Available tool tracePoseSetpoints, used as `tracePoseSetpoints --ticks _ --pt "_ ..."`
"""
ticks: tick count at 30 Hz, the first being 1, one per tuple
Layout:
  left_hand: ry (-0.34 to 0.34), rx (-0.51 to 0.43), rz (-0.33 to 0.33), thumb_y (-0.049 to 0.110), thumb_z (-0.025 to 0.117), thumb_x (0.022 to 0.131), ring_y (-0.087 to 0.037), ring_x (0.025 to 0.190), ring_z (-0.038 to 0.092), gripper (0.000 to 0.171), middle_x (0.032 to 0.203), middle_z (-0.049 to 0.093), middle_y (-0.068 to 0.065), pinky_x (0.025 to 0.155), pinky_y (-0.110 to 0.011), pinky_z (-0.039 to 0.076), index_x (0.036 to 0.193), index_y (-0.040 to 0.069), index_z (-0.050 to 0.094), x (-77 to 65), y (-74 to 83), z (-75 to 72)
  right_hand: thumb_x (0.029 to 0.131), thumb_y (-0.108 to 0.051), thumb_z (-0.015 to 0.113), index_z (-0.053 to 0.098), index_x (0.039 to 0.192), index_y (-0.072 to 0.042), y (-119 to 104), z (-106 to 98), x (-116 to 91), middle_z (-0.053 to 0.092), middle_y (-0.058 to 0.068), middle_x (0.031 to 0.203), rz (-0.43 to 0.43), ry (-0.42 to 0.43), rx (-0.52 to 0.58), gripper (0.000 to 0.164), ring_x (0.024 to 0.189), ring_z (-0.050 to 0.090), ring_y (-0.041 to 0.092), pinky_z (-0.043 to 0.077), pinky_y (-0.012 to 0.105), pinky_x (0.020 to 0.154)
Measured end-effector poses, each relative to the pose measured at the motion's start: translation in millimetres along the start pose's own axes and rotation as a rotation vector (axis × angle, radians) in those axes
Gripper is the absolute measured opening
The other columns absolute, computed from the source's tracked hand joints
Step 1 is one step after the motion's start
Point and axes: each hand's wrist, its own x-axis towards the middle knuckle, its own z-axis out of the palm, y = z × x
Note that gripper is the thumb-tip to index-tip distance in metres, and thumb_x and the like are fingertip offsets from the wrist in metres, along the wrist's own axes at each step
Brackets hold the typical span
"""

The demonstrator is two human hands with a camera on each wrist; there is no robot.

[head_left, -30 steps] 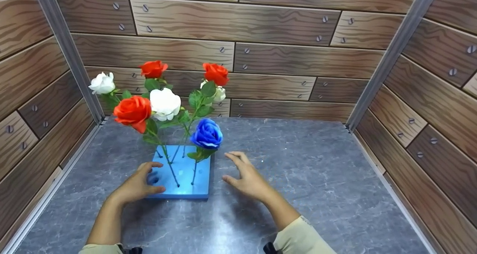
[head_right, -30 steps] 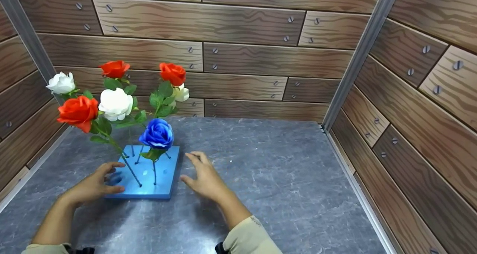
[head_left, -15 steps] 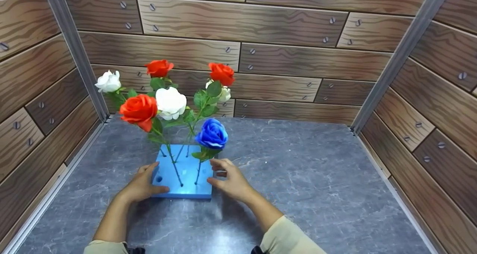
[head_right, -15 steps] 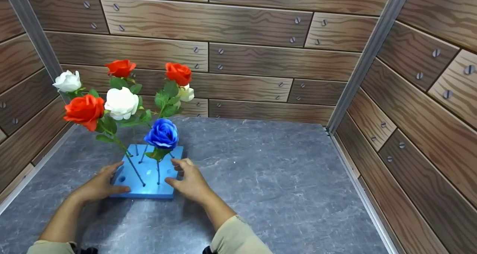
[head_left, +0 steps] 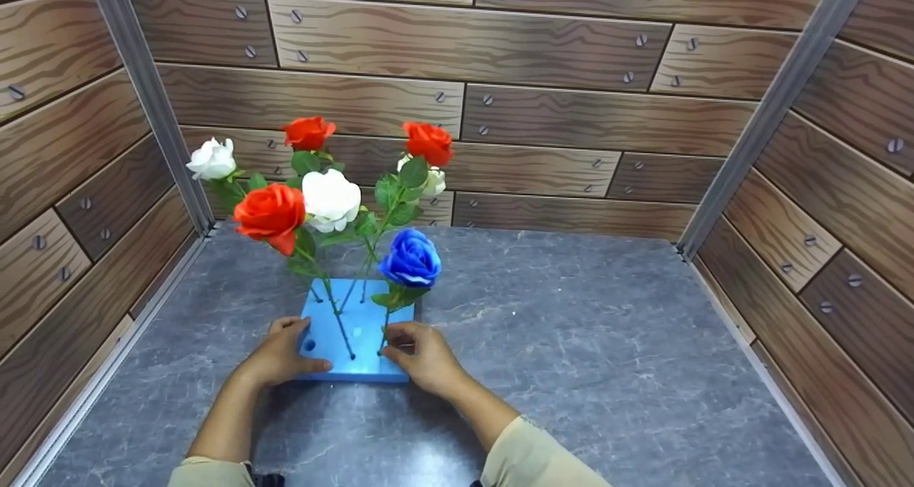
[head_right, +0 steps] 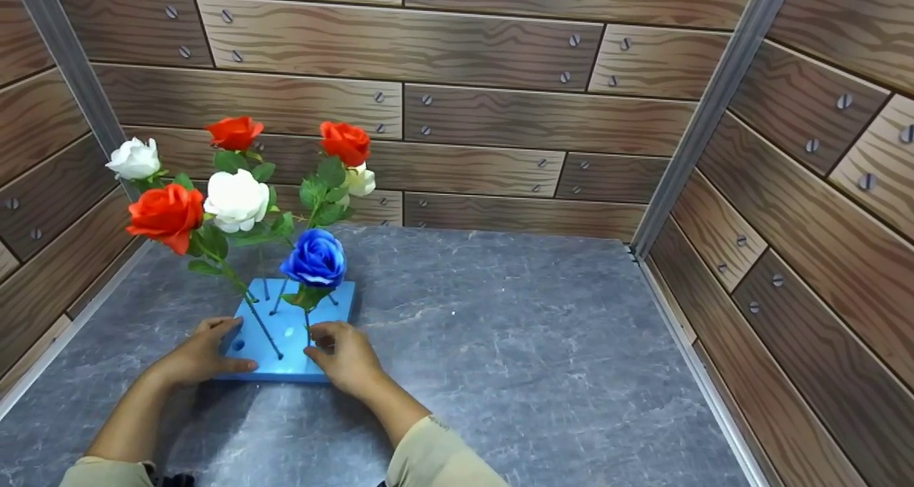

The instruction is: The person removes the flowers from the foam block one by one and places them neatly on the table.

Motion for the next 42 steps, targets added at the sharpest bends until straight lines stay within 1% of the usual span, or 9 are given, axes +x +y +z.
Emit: tracePoseSetpoints --ticks 3,6,12,15,20,25,29,34,42 --pt "0.002 -0.005 -0.018 0.03 0.093 0.088 -0.06 0.154 0.033 0.109 0.167 0.026 -0.04 0.122 -0.068 0.04 0.166 -0.011 0.029 0.3 -0.3 -0.2 0.104 -0.016 0.075 0.074 0.13 0.001 2 4 1 0.08 0.014 0.119 -0.001 0.014 -0.077 0.032 0.11 0.078 0.029 0.064 0.031 0.095" --pt "0.0 -0.006 -0.039 0.03 0.094 0.088 -0.061 0.154 0.033 0.109 0.166 0.026 -0.041 0.122 -0.069 0.04 0.166 -0.01 0.029 1.0 0.3 -0.3 0.103 -0.018 0.076 0.078 0.124 -0.003 2 7 4 0.082 0.011 0.116 0.009 0.036 -0.119 0.025 0.104 0.08 0.024 0.063 0.026 0.089" --pt "-0.008 0.009 -0.048 0.031 0.094 0.087 -0.061 0.153 0.035 0.109 0.165 0.027 -0.041 0.121 -0.069 0.041 0.166 -0.009 0.03 3.6 -0.2 1.0 0.101 -0.013 0.077 0.081 0.108 -0.006 3 12 8 0.084 0.007 0.104 -0.004 0.095 -0.133 0.01 0.094 0.079 0.015 0.061 0.02 0.08" --pt "-0.008 0.004 -0.047 0.031 0.094 0.087 -0.062 0.154 0.035 0.109 0.166 0.026 -0.041 0.121 -0.07 0.041 0.166 -0.008 0.03 3.4 -0.3 1.4 0.101 -0.011 0.077 0.08 0.102 -0.006 5 14 10 0.084 0.008 0.1 -0.016 0.119 -0.134 0.006 0.09 0.077 0.011 0.06 0.019 0.078" --pt "0.001 -0.001 -0.06 0.032 0.095 0.086 -0.063 0.155 0.032 0.11 0.168 0.024 -0.041 0.121 -0.071 0.04 0.166 -0.007 0.03 2.4 0.1 1.2 0.103 -0.016 0.075 0.078 0.1 -0.01 7 13 11 0.083 0.006 0.097 -0.042 0.12 -0.17 0.008 0.087 0.075 0.007 0.059 0.019 0.077" --pt "0.0 0.002 -0.063 0.031 0.094 0.087 -0.062 0.155 0.032 0.109 0.169 0.024 -0.041 0.121 -0.071 0.04 0.166 -0.007 0.031 2.7 0.3 0.7 0.105 -0.017 0.072 0.076 0.1 -0.011 7 13 11 0.082 0.006 0.098 -0.063 0.109 -0.203 0.009 0.092 0.078 0.014 0.062 0.023 0.083" --pt "0.0 0.005 -0.059 0.031 0.094 0.087 -0.062 0.155 0.032 0.108 0.169 0.025 -0.041 0.122 -0.071 0.039 0.166 -0.007 0.032 3.6 -0.3 0.9 0.107 -0.018 0.069 0.071 0.1 -0.011 6 12 11 0.08 0.006 0.098 -0.086 0.109 -0.236 0.01 0.088 0.073 0.011 0.059 0.024 0.08" --pt "0.001 0.001 -0.055 0.03 0.095 0.087 -0.062 0.156 0.031 0.108 0.169 0.024 -0.041 0.123 -0.071 0.039 0.166 -0.008 0.032 3.6 0.1 1.3 0.109 -0.018 0.066 0.064 0.099 -0.01 4 11 10 0.076 0.007 0.096 -0.103 0.108 -0.224 0.013 0.08 0.057 0.003 0.052 0.023 0.075" --pt "0.017 0.015 -0.047 0.028 0.095 0.086 -0.062 0.155 0.032 0.107 0.167 0.027 -0.042 0.123 -0.07 0.038 0.165 -0.01 0.032 2.5 2.3 1.8 0.111 -0.02 0.062 0.062 0.102 -0.011 3 10 8 0.075 0.007 0.105 -0.083 0.078 -0.177 0.013 0.088 0.061 0.004 0.053 0.023 0.079"
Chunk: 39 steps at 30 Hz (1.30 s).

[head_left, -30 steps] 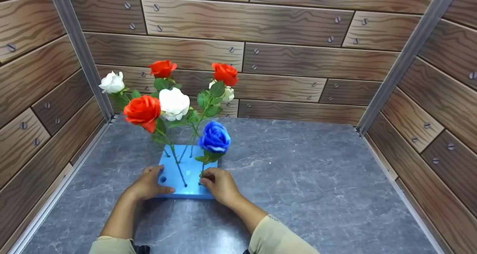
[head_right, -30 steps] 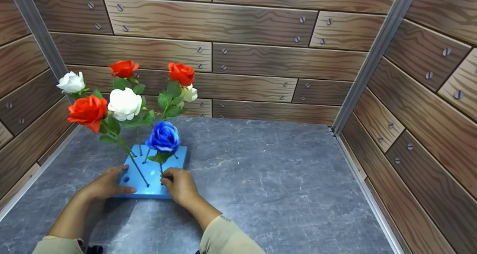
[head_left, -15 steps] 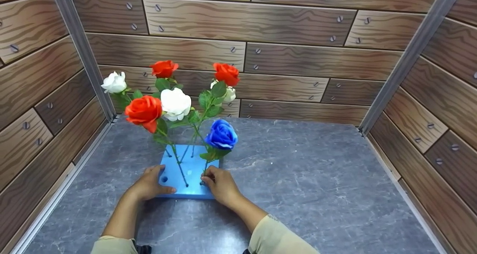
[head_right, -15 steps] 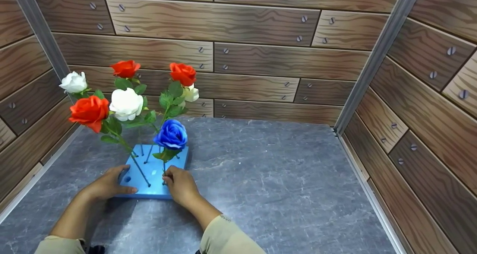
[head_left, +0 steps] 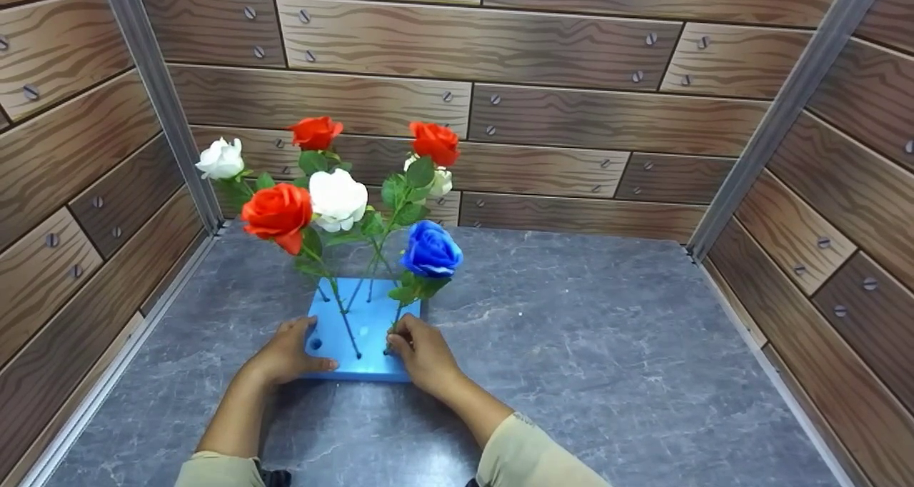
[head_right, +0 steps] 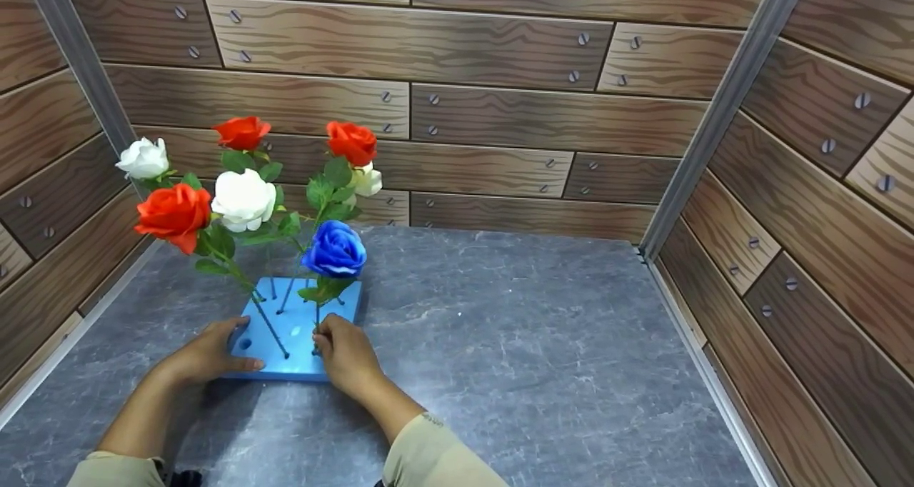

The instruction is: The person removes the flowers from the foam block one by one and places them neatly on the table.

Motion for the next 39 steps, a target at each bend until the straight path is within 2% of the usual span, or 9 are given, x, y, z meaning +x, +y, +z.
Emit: tracePoseSetpoints --ticks 4,9,13,16,20,26,32,39 --pt "-0.017 -0.003 -0.003 0.029 0.094 0.087 -0.062 0.155 0.032 0.108 0.168 0.026 -0.042 0.123 -0.071 0.038 0.166 -0.009 0.031 -0.2 -0.7 0.3 0.112 -0.018 0.06 0.061 0.104 -0.011 -3 -1 0 0.074 0.007 0.105 0.005 -0.009 0.029 0.011 0.09 0.067 0.007 0.055 0.023 0.08" --pt "-0.022 0.005 -0.001 0.03 0.093 0.088 -0.062 0.156 0.03 0.108 0.168 0.026 -0.042 0.124 -0.071 0.037 0.166 -0.01 0.031 -0.3 -1.3 -0.2 0.113 -0.017 0.058 0.059 0.105 -0.009 -8 -3 2 0.073 0.01 0.109 -0.009 -0.007 0.077 0.011 0.096 0.073 0.019 0.059 0.022 0.08" --pt "-0.024 0.01 0.001 0.032 0.093 0.088 -0.062 0.156 0.031 0.108 0.168 0.027 -0.041 0.124 -0.071 0.037 0.166 -0.009 0.03 -0.3 -1.4 0.8 0.112 -0.015 0.058 0.06 0.106 -0.006 -11 -5 1 0.072 0.015 0.115 -0.009 0.009 0.151 0.011 0.102 0.074 0.025 0.065 0.028 0.084" --pt "-0.027 0.01 0.001 0.032 0.093 0.088 -0.062 0.156 0.031 0.108 0.168 0.027 -0.041 0.124 -0.071 0.037 0.166 -0.009 0.03 -1.1 -2.0 1.7 0.112 -0.012 0.058 0.063 0.114 -0.003 -13 -7 0 0.071 0.021 0.116 0.003 0.026 0.21 0.01 0.104 0.074 0.029 0.068 0.034 0.086" --pt "-0.023 0.006 -0.003 0.032 0.093 0.089 -0.063 0.155 0.031 0.108 0.168 0.026 -0.042 0.123 -0.071 0.037 0.166 -0.009 0.03 -1.2 -2.1 1.6 0.112 -0.009 0.058 0.064 0.127 -0.005 -15 -10 0 0.069 0.026 0.112 0.015 0.054 0.252 0.016 0.102 0.075 0.037 0.069 0.036 0.084" --pt "-0.013 0.016 0.008 0.031 0.092 0.089 -0.062 0.155 0.031 0.107 0.167 0.027 -0.042 0.125 -0.07 0.036 0.165 -0.011 0.03 0.9 -1.6 1.4 0.113 -0.008 0.056 0.06 0.133 -0.008 -18 -19 -3 0.068 0.02 0.109 0.001 0.058 0.218 0.02 0.102 0.075 0.037 0.068 0.031 0.083" --pt "-0.016 0.024 0.018 0.03 0.092 0.09 -0.062 0.155 0.033 0.106 0.166 0.028 -0.043 0.124 -0.071 0.037 0.165 -0.012 0.03 0.6 -3.0 1.4 0.114 -0.009 0.053 0.056 0.137 -0.009 -17 -27 -8 0.067 0.021 0.111 -0.031 0.02 0.169 0.023 0.102 0.076 0.04 0.068 0.035 0.085" --pt "-0.038 0.015 0.001 0.033 0.09 0.091 -0.063 0.155 0.031 0.107 0.167 0.026 -0.042 0.124 -0.071 0.036 0.167 -0.009 0.027 -1.0 -3.1 0.3 0.114 -0.011 0.054 0.053 0.142 -0.008 -16 -36 -15 0.066 0.015 0.11 -0.027 0.012 0.152 0.028 0.099 0.076 0.03 0.067 0.028 0.083"
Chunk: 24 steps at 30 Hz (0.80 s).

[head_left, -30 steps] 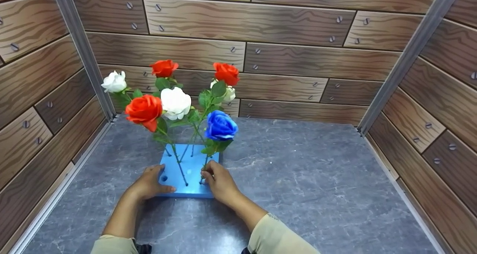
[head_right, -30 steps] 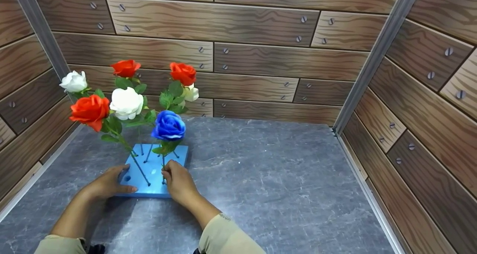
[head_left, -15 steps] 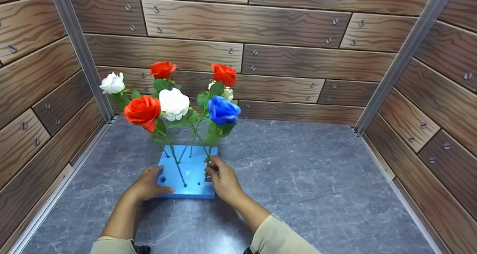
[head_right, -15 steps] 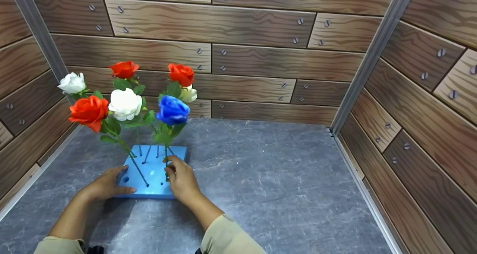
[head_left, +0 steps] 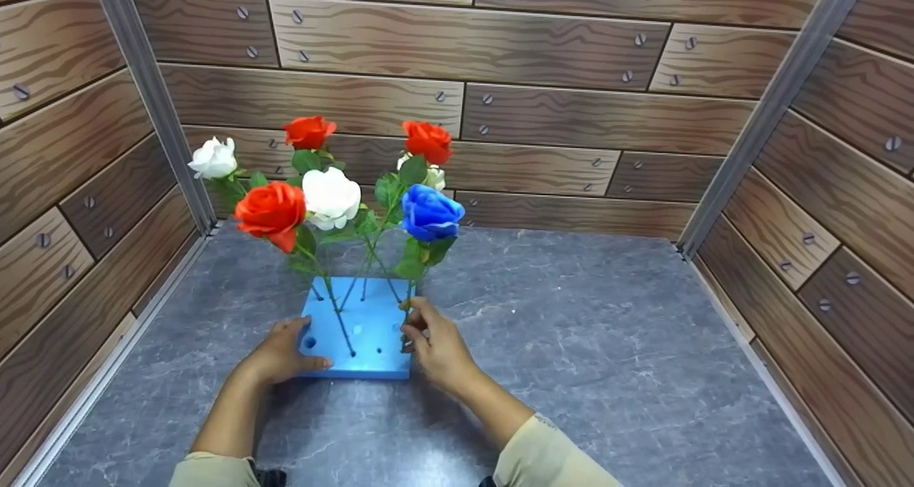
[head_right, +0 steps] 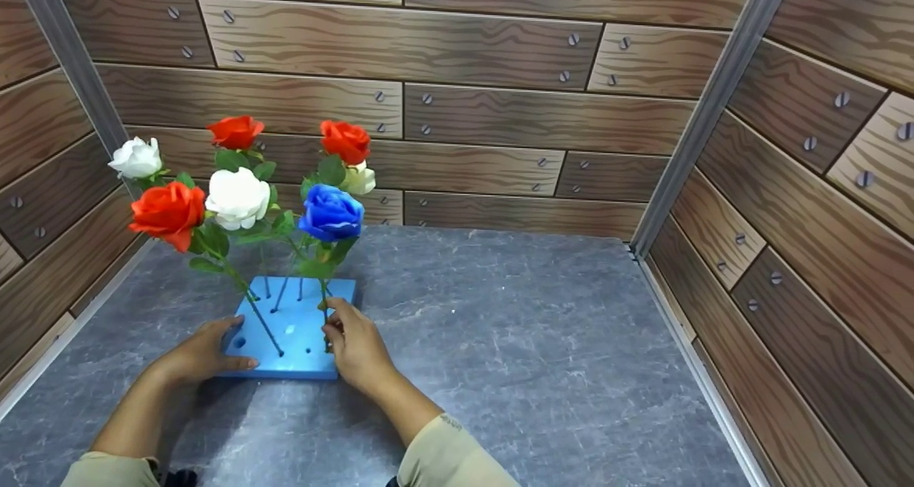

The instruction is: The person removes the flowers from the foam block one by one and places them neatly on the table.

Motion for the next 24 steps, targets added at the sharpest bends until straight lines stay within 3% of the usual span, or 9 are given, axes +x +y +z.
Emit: tracePoseSetpoints --ticks 8,15,18,24 --pt "-0.004 0.005 0.001 0.034 0.09 0.092 -0.063 0.155 0.031 0.108 0.167 0.025 -0.043 0.124 -0.072 0.036 0.167 -0.009 0.026 -0.5 -0.6 -1.2 0.111 -0.006 0.059 0.053 0.14 -0.008 2 -9 -6 0.065 0.018 0.103 -0.04 0.007 0.013 0.03 0.09 0.076 0.035 0.069 0.042 0.079" --pt "-0.002 -0.005 0.006 0.031 0.09 0.092 -0.063 0.155 0.031 0.107 0.166 0.026 -0.043 0.124 -0.071 0.036 0.167 -0.01 0.027 0.0 -0.3 0.4 0.11 -0.005 0.059 0.05 0.141 -0.003 7 -19 -10 0.064 0.019 0.104 -0.02 0.006 0.017 0.033 0.092 0.076 0.043 0.068 0.048 0.079" --pt "-0.001 0.008 0.013 0.032 0.09 0.091 -0.064 0.154 0.031 0.107 0.166 0.025 -0.044 0.123 -0.072 0.037 0.166 -0.011 0.027 0.3 0.3 -0.1 0.11 -0.005 0.059 0.049 0.14 -0.003 10 -22 -12 0.064 0.018 0.104 -0.025 0.013 -0.013 0.031 0.09 0.076 0.04 0.068 0.047 0.078" --pt "-0.021 0.006 0.003 0.032 0.09 0.092 -0.064 0.155 0.031 0.108 0.167 0.024 -0.042 0.123 -0.071 0.038 0.167 -0.009 0.025 0.7 2.5 -1.0 0.11 -0.004 0.06 0.05 0.138 -0.003 14 -27 -14 0.064 0.015 0.102 -0.02 0.032 -0.066 0.03 0.088 0.075 0.029 0.068 0.034 0.074"
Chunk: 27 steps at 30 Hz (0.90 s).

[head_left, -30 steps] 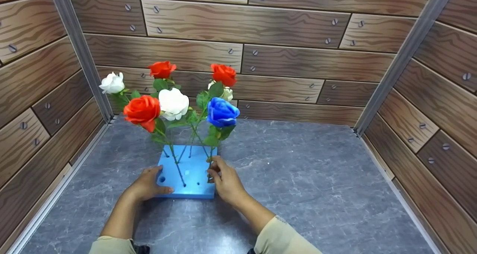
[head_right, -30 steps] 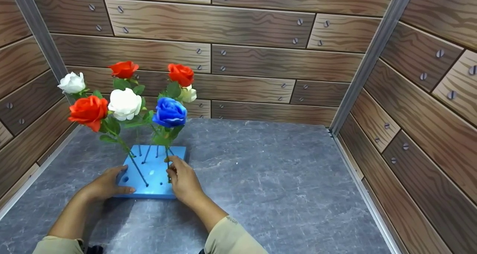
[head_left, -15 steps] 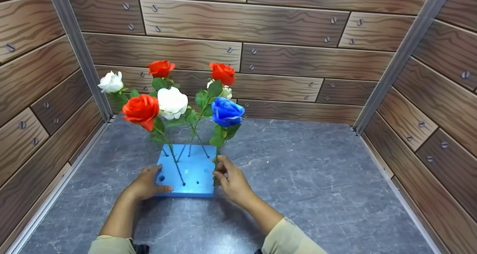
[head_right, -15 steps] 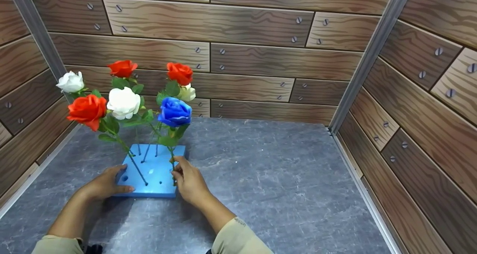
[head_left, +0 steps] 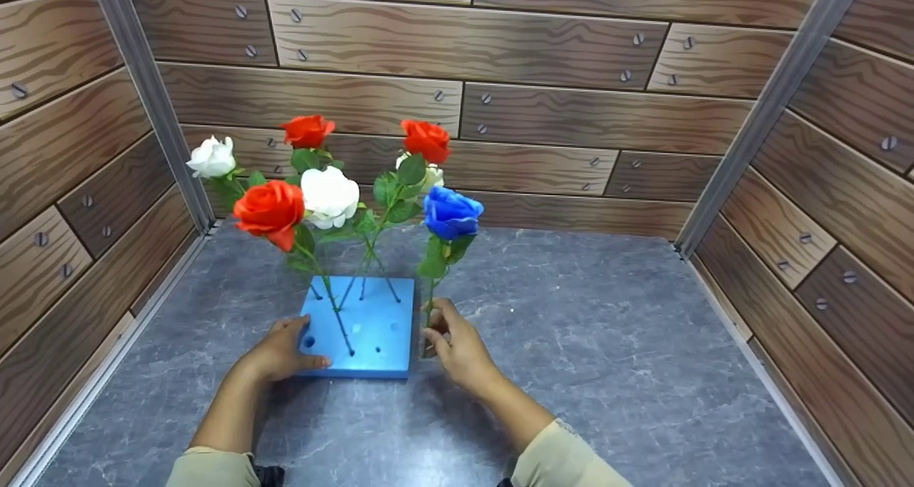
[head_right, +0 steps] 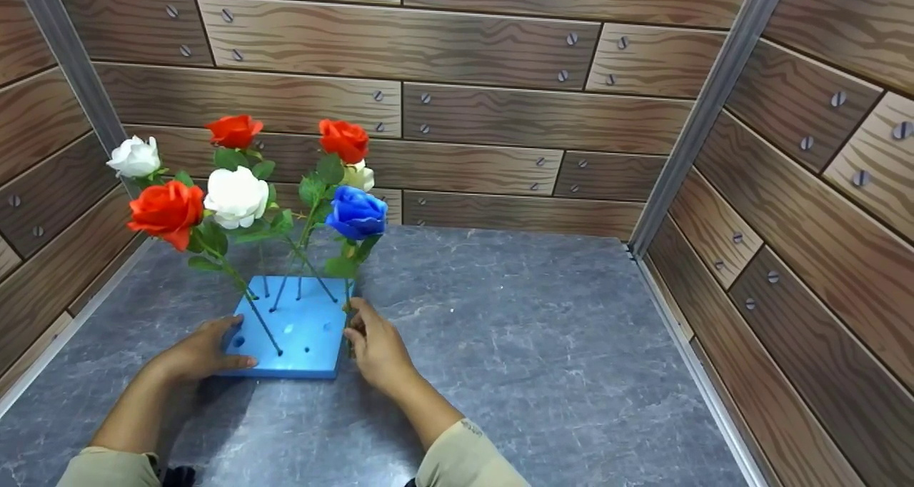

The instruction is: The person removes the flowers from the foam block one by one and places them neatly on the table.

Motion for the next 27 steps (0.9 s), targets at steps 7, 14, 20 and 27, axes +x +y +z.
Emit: tracePoseSetpoints --ticks 7,14,20,27 --pt "-0.002 -0.012 -0.005 0.032 0.089 0.092 -0.063 0.154 0.032 0.107 0.167 0.025 -0.04 0.123 -0.07 0.039 0.168 -0.009 0.025 -0.9 0.5 0.2 0.107 0.0 0.062 0.052 0.135 -0.003 2 -7 1 0.068 0.02 0.099 0.045 0.057 0.038 0.03 0.085 0.075 0.029 0.067 0.031 0.072" --pt "-0.004 -0.002 0.001 0.035 0.088 0.093 -0.064 0.154 0.032 0.108 0.167 0.025 -0.04 0.122 -0.071 0.039 0.169 -0.007 0.024 -1.5 -1.0 0.0 0.106 0.004 0.063 0.051 0.138 -0.002 7 -20 0 0.068 0.021 0.101 0.121 0.068 0.048 0.035 0.085 0.072 0.025 0.067 0.03 0.069" --pt "0.001 -0.005 0.015 0.034 0.088 0.093 -0.063 0.154 0.033 0.107 0.165 0.026 -0.041 0.123 -0.071 0.038 0.168 -0.008 0.024 -1.5 -2.8 0.8 0.102 0.01 0.064 0.051 0.139 -0.005 11 -29 -2 0.062 0.017 0.103 0.194 0.051 0.139 0.042 0.082 0.068 0.019 0.068 0.039 0.068" --pt "0.004 -0.002 0.03 0.034 0.089 0.092 -0.063 0.154 0.033 0.109 0.164 0.028 -0.041 0.124 -0.07 0.037 0.168 -0.009 0.024 -2.6 -2.6 -0.1 0.1 0.012 0.065 0.05 0.14 -0.007 17 -37 -4 0.058 0.009 0.096 0.253 0.032 0.24 0.047 0.076 0.065 0.017 0.067 0.058 0.071"
